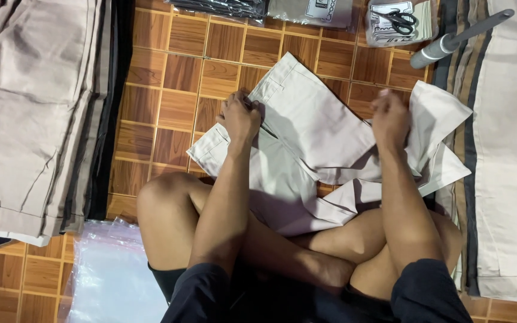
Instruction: The person uses a handheld lint remover to treat a pair of white trousers laid out on the floor. They move the device back and forth over the fabric, focusing on the legs and waist area, then flip the trousers to treat the other side.
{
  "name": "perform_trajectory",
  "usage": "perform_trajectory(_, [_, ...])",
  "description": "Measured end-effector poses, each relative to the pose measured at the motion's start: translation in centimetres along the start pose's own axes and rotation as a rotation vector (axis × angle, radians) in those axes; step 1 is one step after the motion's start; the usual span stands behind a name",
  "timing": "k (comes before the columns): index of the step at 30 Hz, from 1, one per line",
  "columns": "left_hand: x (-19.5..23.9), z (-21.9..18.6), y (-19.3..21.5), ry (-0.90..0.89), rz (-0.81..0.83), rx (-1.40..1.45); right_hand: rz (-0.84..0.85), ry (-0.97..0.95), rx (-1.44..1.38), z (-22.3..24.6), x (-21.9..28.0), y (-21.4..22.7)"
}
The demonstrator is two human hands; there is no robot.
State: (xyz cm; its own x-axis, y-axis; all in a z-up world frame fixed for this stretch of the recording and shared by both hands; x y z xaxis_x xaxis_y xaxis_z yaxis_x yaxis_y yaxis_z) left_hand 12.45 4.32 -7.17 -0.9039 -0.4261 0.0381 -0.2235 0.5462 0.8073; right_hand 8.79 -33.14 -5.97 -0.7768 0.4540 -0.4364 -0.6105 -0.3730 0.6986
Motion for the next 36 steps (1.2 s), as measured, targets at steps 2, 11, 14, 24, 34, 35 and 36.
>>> perform_trajectory(2, [0.1, -0.3, 0.7, 0.016, 0.017, 0.001, 0.19, -0.035, -0.01, 1.1, 1.0, -0.5])
perform_trajectory(11, [1.3, -4.0, 9.7, 0.027, 0.514, 0.216, 0.924, -0.026, -0.385, 11.3, 2.9, 0.9])
perform_trajectory(14, [0.6, -4.2, 8.4, -0.11, 0.525, 0.358, 0.917, -0.034, -0.25, 11.4, 3.3, 2.3])
perform_trajectory(24, [2.0, -4.7, 9.3, -0.212, 0.321, 0.466, 0.962, -0.015, -0.13, 12.3, 3.3, 7.2])
perform_trajectory(34, [4.0, -7.0, 24.3, -0.241, 0.152, 0.809, 0.842, 0.163, 0.518, -0.3, -0.2, 10.5])
perform_trajectory(35, [3.4, -7.1, 25.1, -0.251, 0.192, 0.735, 0.878, 0.036, 0.507, -0.5, -1.4, 11.9])
perform_trajectory(36, [2.7, -7.5, 25.8, -0.267, 0.231, 0.662, 0.907, -0.093, 0.492, -0.6, -2.7, 13.3])
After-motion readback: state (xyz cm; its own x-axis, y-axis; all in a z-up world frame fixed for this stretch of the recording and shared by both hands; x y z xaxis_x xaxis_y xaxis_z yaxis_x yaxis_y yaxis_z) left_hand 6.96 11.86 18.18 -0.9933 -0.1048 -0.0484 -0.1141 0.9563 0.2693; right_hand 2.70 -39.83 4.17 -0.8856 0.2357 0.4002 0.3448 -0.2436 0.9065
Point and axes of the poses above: each hand's wrist, its own x-axis away from the middle knuckle, its own y-axis out of the back of the hand, z = x × y, the point moved 4 cm from there along -x, towards the middle knuckle, and after that the axes turned 13 degrees about -z, right-handed, at the moved point
